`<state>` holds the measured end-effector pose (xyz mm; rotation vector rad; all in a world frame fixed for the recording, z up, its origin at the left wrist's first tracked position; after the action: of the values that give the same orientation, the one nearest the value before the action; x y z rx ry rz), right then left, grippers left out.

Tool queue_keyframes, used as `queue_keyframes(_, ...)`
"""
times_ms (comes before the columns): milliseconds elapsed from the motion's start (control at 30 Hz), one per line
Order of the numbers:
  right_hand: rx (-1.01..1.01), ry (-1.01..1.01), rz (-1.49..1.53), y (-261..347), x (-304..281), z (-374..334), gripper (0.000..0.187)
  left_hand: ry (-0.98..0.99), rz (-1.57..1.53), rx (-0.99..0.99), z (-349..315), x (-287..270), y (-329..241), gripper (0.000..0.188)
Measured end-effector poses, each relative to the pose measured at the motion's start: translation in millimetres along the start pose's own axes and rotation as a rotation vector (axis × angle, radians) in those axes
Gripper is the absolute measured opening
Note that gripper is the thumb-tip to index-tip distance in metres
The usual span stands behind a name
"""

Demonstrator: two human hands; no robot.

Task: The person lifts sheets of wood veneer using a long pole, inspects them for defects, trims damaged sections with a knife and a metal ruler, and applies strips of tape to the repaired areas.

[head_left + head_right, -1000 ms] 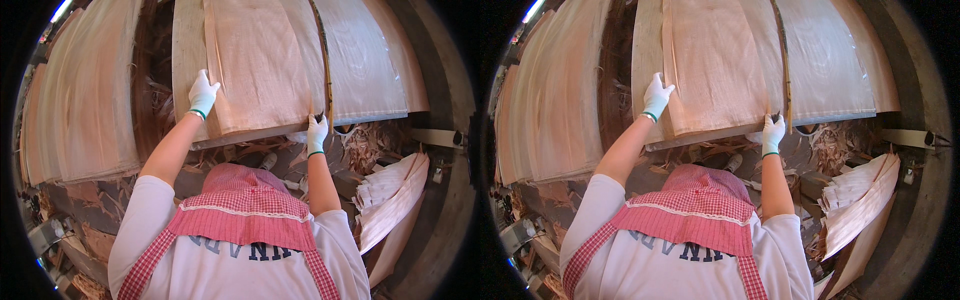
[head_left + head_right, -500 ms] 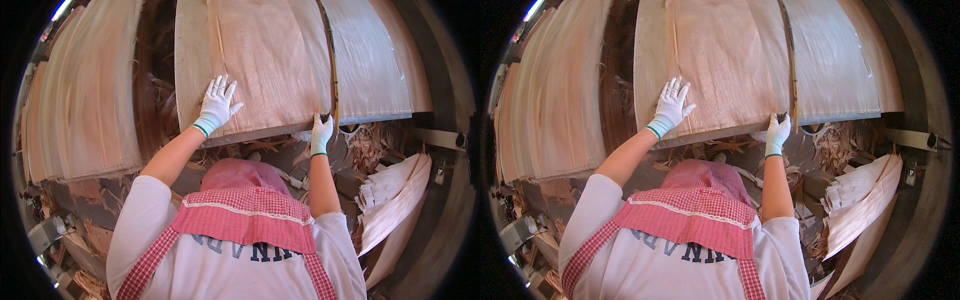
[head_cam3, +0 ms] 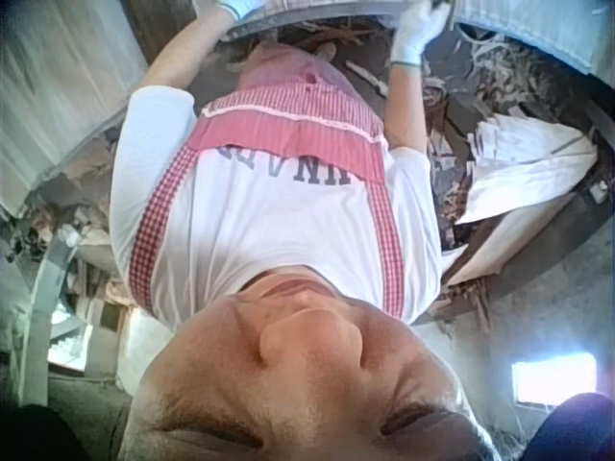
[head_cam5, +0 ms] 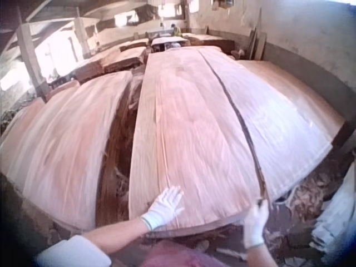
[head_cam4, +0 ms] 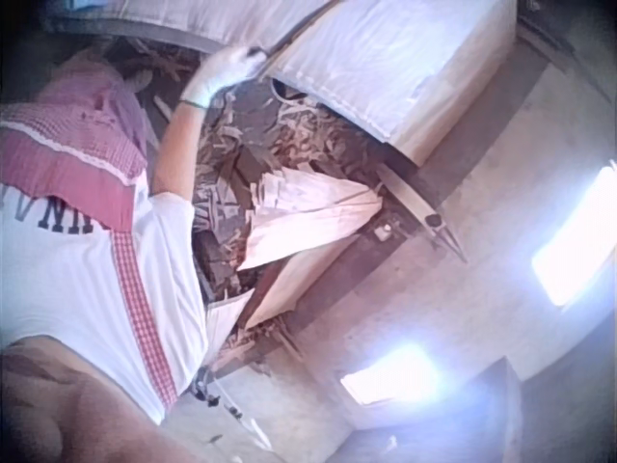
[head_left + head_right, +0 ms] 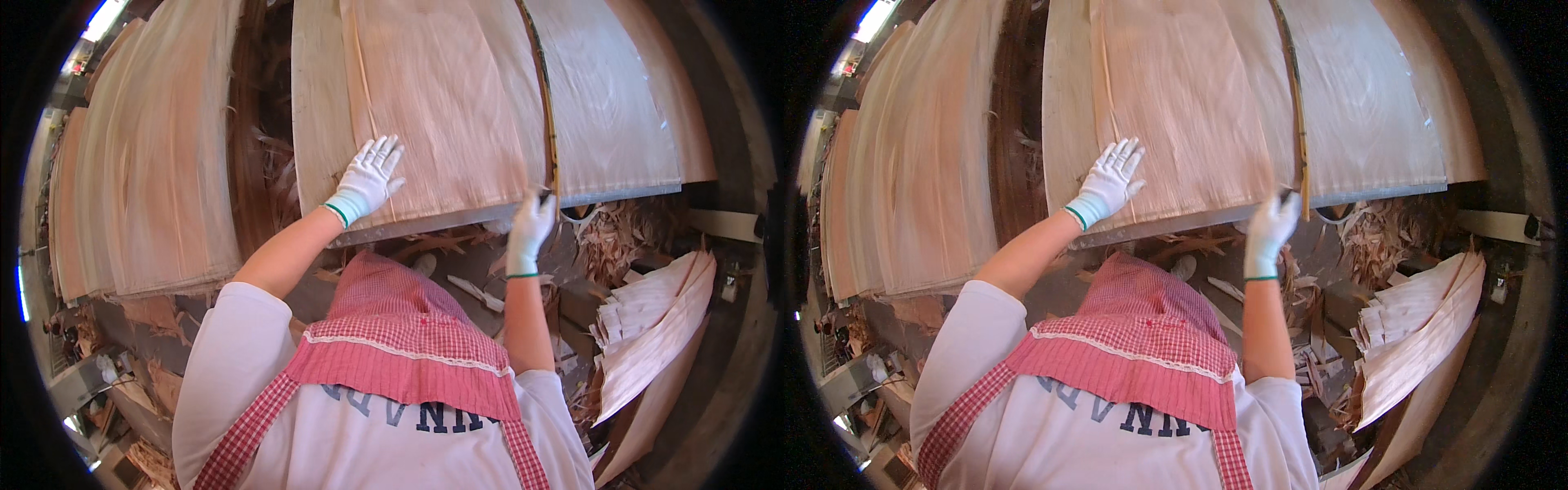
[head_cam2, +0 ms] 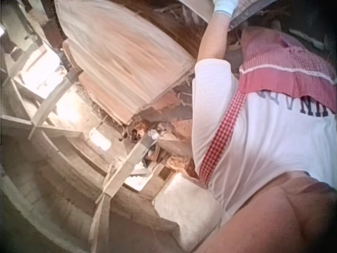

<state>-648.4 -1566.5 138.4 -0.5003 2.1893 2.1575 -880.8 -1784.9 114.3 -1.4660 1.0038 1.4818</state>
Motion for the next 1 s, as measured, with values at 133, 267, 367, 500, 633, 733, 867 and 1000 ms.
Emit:
queue_keyframes(133, 0.296, 0.505, 0.207, 52.8, 110.2, -93.7, 0.016, 0.013, 0.029, 0.024, 7.3, 11.9, 3.6, 0.068)
queue_keyframes(267, 0.164, 0.398, -0.072, -18.2, 157.3, -121.1, 0.018, -0.123, -0.206, -0.01, 9.9, 0.9, 7.6, 0.057)
queue_keyframes(367, 0.19, 0.385, -0.219, -4.2, 157.9, -134.7, 0.024, -0.211, -0.437, -0.065, 15.1, 1.2, 20.0, 0.049)
queue_keyframes(500, 0.058, 0.299, -0.452, 7.5, 165.2, -141.5, 0.025, -0.258, -0.329, 0.012, 69.6, -35.8, 56.1, 0.052)
queue_keyframes(633, 0.043, 0.256, -0.5, 14.5, 169.9, -146.7, 0.026, -0.218, -0.091, 0.264, 120.2, -4.2, 101.7, 0.061)
queue_keyframes(733, 0.121, 0.255, -0.448, 7.7, 168.5, -146.9, 0.026, -0.203, -0.014, 0.157, 144.8, 10.6, 139.2, 0.065)
queue_keyframes(867, 0.095, 0.253, -0.462, 14.9, 171.3, -146.1, 0.025, -0.269, -0.091, 0.038, 161.5, 25.1, 157.0, 0.069)
queue_keyframes(1000, 0.036, 0.239, -0.522, 27.5, 174.4, -147.2, 0.024, -0.284, -0.091, -0.132, 193.2, 23.4, 175.2, 0.068)
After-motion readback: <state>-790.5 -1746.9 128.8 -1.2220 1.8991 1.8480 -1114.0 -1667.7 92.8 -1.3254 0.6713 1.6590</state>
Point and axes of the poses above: each hand's wrist, its own z-axis towards the middle knuckle, its own x-axis out of the palm, y = z × x, the point moved 3 cm from there along z, towards the middle knuckle, and after that the axes turned 3 degrees about -y, right-handed, at the moved point
